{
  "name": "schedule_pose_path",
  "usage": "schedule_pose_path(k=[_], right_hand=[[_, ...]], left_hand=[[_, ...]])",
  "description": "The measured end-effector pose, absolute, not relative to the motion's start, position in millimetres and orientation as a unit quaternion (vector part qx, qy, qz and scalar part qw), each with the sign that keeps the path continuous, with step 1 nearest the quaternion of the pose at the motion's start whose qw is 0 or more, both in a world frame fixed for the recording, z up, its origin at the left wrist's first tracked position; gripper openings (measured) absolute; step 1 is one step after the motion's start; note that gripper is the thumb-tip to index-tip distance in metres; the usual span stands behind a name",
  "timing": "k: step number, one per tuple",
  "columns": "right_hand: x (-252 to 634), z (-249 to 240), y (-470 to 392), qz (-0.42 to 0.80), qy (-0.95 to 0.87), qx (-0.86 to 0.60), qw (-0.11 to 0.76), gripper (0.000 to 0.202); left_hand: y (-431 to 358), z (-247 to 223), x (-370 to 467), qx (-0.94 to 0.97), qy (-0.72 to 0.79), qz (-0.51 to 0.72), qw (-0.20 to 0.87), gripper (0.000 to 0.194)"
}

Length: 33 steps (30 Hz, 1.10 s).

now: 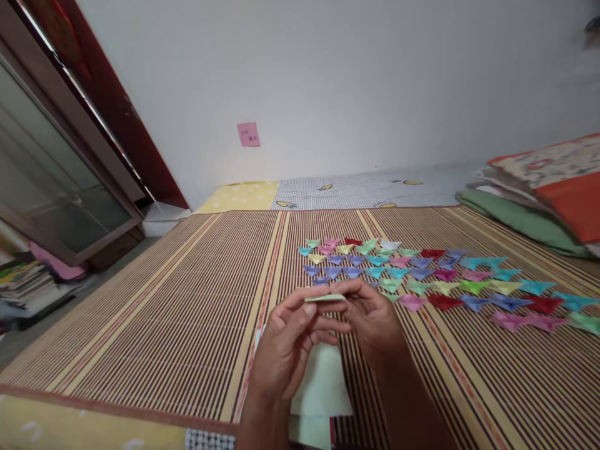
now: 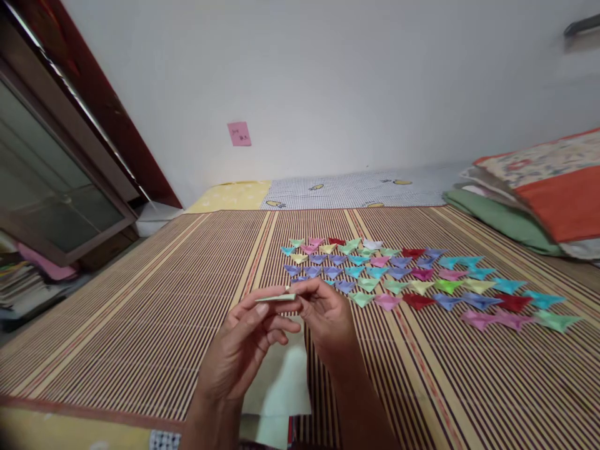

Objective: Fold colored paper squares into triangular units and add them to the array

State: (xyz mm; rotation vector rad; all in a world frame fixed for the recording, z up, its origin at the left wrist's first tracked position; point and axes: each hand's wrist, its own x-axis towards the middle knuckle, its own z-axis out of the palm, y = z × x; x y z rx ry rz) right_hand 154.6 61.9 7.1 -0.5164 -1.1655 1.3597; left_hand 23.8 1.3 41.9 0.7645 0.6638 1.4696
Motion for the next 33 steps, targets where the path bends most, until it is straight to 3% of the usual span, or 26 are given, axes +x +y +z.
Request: schedule_pose_path(k=[11, 14, 18, 33], right_hand=[[170.4, 34.5, 46.3, 0.448, -0.646, -0.275, 0.553, 0.014], [167.6, 39.7, 42.4, 0.405, -0.666, -0.294, 0.553, 0.004], [158.0, 37.8, 38.4, 0.424, -0.627, -0.324, 0.568, 0.015], [149.7, 31.7, 34.6, 0.435, -0.607, -0.377, 0.547, 0.016]], left_hand=[[-1.9, 37.0, 16.0, 0.440, 0.458, 0.672, 0.380, 0.012], [-3.8, 40.2, 17.5, 0.462, 0.459, 0.666, 0.363, 0.011], [-5.7, 43.4, 19.6, 0.475, 0.475, 0.657, 0.342, 0.011], [-5.8, 38.1, 22.3, 0.423, 0.524, 0.673, 0.306, 0.017]])
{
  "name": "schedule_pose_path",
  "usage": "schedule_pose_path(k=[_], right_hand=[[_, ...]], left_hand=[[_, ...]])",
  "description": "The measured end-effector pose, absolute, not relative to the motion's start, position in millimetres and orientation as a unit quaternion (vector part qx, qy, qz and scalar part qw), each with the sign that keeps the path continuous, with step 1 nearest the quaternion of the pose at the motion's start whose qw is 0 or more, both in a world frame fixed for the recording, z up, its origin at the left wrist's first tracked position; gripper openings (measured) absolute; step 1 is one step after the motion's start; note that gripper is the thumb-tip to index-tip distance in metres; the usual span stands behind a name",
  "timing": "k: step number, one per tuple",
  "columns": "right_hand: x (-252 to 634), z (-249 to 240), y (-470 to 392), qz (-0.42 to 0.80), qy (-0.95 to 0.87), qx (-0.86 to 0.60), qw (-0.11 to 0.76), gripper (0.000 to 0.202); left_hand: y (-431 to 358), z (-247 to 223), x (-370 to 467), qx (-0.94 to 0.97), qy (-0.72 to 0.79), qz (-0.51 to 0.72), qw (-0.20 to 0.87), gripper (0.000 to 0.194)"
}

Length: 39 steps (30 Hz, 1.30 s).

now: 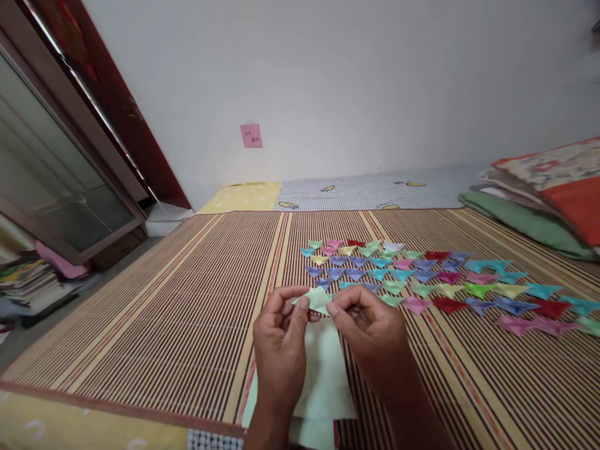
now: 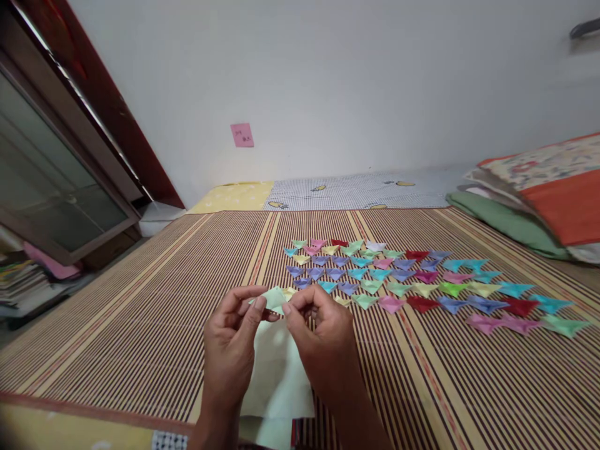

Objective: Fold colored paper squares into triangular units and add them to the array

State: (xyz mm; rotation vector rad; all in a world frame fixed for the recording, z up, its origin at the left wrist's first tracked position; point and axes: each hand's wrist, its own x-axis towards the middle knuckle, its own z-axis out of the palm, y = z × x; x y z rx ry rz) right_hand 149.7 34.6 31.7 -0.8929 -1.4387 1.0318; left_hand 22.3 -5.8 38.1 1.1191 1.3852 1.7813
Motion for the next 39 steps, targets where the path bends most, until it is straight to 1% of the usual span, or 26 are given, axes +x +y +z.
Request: schedule_pose_path(k=[2, 5, 10, 13, 20, 25, 28, 30, 35, 37, 39], right_hand=[[150.1, 32.8, 34.2, 0.419, -0.622, -0.380, 0.542, 0.013], [151.1, 35.1, 34.7, 0.354, -0.662, -0.375, 0.544, 0.002], [149.8, 36.4, 36.7, 0.244, -0.703, -0.334, 0.578, 0.010], [147.9, 37.0, 36.4, 0.225, -0.710, -0.324, 0.584, 0.009], [149.5, 35.2, 36.2, 0.304, -0.675, -0.355, 0.571, 0.013], [151.4, 32.0, 37.6, 0.337, -0.663, -0.358, 0.565, 0.015], [150.9, 30.6, 37.8, 0.350, -0.653, -0.364, 0.564, 0.015], [150.1, 30.1, 37.5, 0.362, -0.649, -0.365, 0.561, 0.014], [148.7, 27.5, 38.8, 0.401, -0.619, -0.382, 0.557, 0.011], [150.4, 25.7, 41.8, 0.445, -0.605, -0.373, 0.545, 0.014], [153.8, 24.9, 45.2, 0.487, -0.623, -0.353, 0.501, 0.017]], left_hand=[[-5.2, 36.9, 21.8, 0.423, 0.524, 0.674, 0.303, 0.017], [-3.5, 35.0, 21.5, 0.422, 0.522, 0.674, 0.309, 0.016], [-1.7, 35.2, 22.3, 0.420, 0.522, 0.672, 0.315, 0.014], [-2.3, 36.8, 22.8, 0.419, 0.526, 0.670, 0.315, 0.013], [-4.2, 39.6, 23.5, 0.444, 0.524, 0.650, 0.327, 0.013], [-2.8, 39.2, 23.2, 0.450, 0.515, 0.649, 0.333, 0.011], [-2.1, 37.9, 23.4, 0.443, 0.504, 0.651, 0.354, 0.008], [-1.9, 36.9, 24.1, 0.435, 0.499, 0.653, 0.368, 0.010], [-0.6, 34.8, 24.8, 0.410, 0.521, 0.668, 0.337, 0.012], [0.5, 34.0, 23.9, 0.376, 0.524, 0.690, 0.329, 0.013], [1.9, 33.1, 22.1, 0.340, 0.522, 0.708, 0.332, 0.015]])
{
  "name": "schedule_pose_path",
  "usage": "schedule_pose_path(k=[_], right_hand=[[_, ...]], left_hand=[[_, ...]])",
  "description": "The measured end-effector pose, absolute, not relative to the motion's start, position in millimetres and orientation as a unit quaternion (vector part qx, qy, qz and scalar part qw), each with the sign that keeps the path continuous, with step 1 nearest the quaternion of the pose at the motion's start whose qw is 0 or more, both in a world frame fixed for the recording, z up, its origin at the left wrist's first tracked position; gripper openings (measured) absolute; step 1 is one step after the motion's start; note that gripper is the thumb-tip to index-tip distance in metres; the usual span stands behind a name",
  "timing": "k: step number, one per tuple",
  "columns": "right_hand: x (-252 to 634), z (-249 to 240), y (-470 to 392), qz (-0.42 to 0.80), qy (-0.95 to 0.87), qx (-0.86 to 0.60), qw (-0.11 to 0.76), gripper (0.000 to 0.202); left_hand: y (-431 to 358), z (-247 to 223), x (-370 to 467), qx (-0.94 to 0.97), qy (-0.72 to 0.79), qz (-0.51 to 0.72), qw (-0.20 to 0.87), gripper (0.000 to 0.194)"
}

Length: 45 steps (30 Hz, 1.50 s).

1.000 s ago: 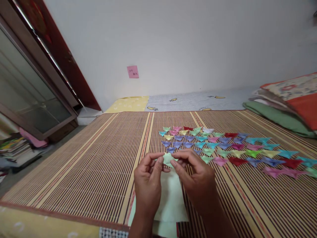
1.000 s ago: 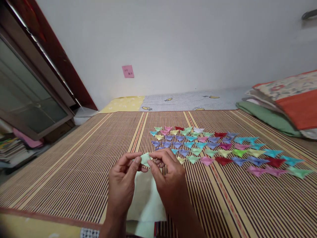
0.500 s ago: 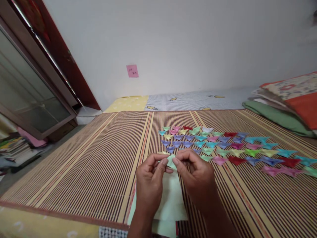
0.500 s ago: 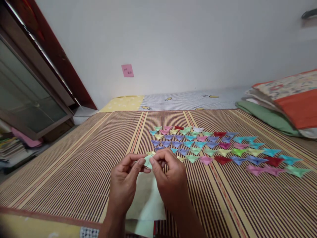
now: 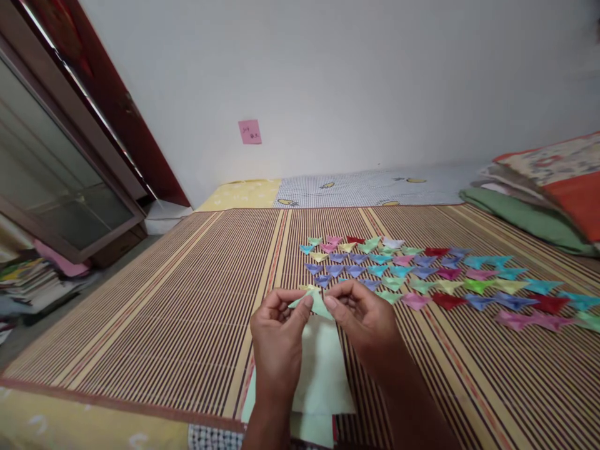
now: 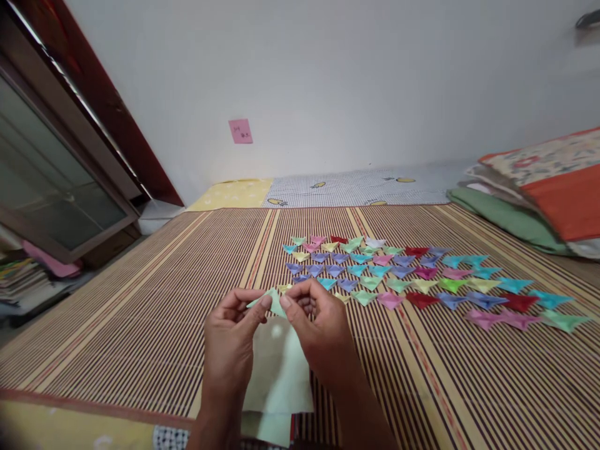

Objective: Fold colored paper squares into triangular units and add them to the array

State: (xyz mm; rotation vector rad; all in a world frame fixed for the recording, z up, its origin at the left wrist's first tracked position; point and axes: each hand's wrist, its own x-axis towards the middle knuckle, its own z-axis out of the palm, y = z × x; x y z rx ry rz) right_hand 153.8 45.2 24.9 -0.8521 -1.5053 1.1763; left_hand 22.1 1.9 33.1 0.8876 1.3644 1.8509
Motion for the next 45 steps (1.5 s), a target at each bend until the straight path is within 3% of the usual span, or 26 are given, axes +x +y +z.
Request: schedule_pose_path(k=[5, 14, 22, 29, 35, 39, 45], right_hand=[[159.3, 30.8, 45.0, 0.494, -0.685, -0.351, 0.404, 0.019], [154.6, 34.6, 39.4, 0.444, -0.699, -0.350, 0.438, 0.028], [155.0, 34.0, 41.1, 0.415, -0.706, -0.343, 0.461, 0.025], [155.7, 27.9, 44.3, 0.483, -0.670, -0.317, 0.465, 0.026], [153.4, 29.3, 42.5, 0.471, -0.655, -0.339, 0.484, 0.021], [152.6, 26.5, 42.4, 0.520, -0.618, -0.341, 0.481, 0.026], [153.1, 20.3, 47.4, 0.568, -0.548, -0.338, 0.513, 0.027]], left_hand=[[5.4, 30.0, 18.3, 0.284, 0.495, 0.734, 0.369, 0.018], [6.5, 30.3, 17.3, 0.258, 0.466, 0.744, 0.404, 0.023], [3.1, 34.3, 18.7, 0.337, 0.476, 0.708, 0.398, 0.014], [0.3, 38.5, 13.6, 0.406, 0.486, 0.659, 0.406, 0.014], [-3.7, 39.0, 11.7, 0.496, 0.518, 0.598, 0.358, 0.037], [-2.3, 39.9, 12.2, 0.504, 0.513, 0.598, 0.355, 0.037], [-0.1, 34.4, 8.3, 0.487, 0.430, 0.605, 0.461, 0.028]])
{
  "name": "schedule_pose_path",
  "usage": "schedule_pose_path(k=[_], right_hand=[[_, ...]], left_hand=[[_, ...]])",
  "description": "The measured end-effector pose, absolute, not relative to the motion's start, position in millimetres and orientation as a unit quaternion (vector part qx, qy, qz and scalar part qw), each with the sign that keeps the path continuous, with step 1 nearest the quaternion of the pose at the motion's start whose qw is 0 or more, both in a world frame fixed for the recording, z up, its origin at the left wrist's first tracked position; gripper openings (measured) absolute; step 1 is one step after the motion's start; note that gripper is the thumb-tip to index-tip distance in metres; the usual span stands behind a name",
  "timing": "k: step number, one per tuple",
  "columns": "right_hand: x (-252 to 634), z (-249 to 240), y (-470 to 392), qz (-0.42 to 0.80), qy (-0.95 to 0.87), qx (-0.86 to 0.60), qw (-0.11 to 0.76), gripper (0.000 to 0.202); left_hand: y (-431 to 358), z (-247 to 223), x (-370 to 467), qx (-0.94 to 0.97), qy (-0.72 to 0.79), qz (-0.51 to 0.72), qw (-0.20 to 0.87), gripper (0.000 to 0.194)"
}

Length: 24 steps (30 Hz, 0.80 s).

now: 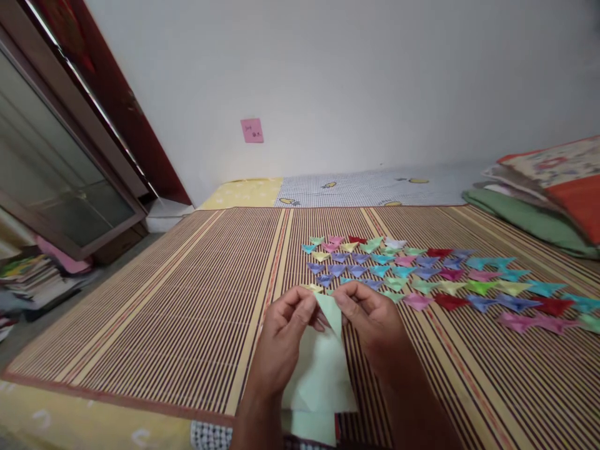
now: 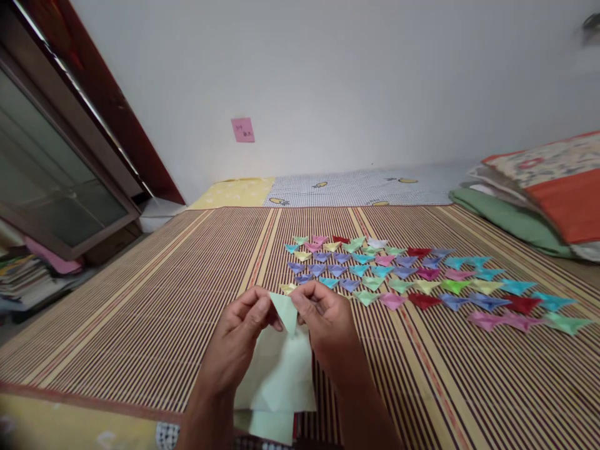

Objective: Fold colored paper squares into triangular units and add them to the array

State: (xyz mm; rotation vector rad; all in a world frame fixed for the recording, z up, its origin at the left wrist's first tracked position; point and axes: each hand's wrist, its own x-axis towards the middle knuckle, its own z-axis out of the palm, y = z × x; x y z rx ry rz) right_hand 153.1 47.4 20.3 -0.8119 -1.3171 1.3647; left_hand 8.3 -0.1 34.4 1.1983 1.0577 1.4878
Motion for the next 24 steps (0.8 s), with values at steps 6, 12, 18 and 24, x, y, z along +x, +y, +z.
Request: schedule_pose_path(k=[6, 12, 18, 24], right_hand=[[152.4, 25.7, 48.4, 0.561, -0.549, -0.330, 0.525, 0.025], [143.7, 26.4, 45.1, 0.596, -0.499, -0.308, 0.548, 0.024], [138.2, 24.1, 40.0, 0.599, -0.484, -0.295, 0.565, 0.021], [141.2, 36.7, 31.7, 0.337, -0.661, -0.319, 0.590, 0.008]], left_hand=[[0.3, 31.6, 11.0, 0.467, 0.395, 0.607, 0.507, 0.017], [-3.0, 42.2, 21.3, 0.452, 0.400, 0.623, 0.498, 0.016], [-4.4, 41.3, 29.1, 0.464, 0.446, 0.601, 0.474, 0.036], [-5.3, 38.9, 24.9, 0.501, 0.524, 0.620, 0.300, 0.044]])
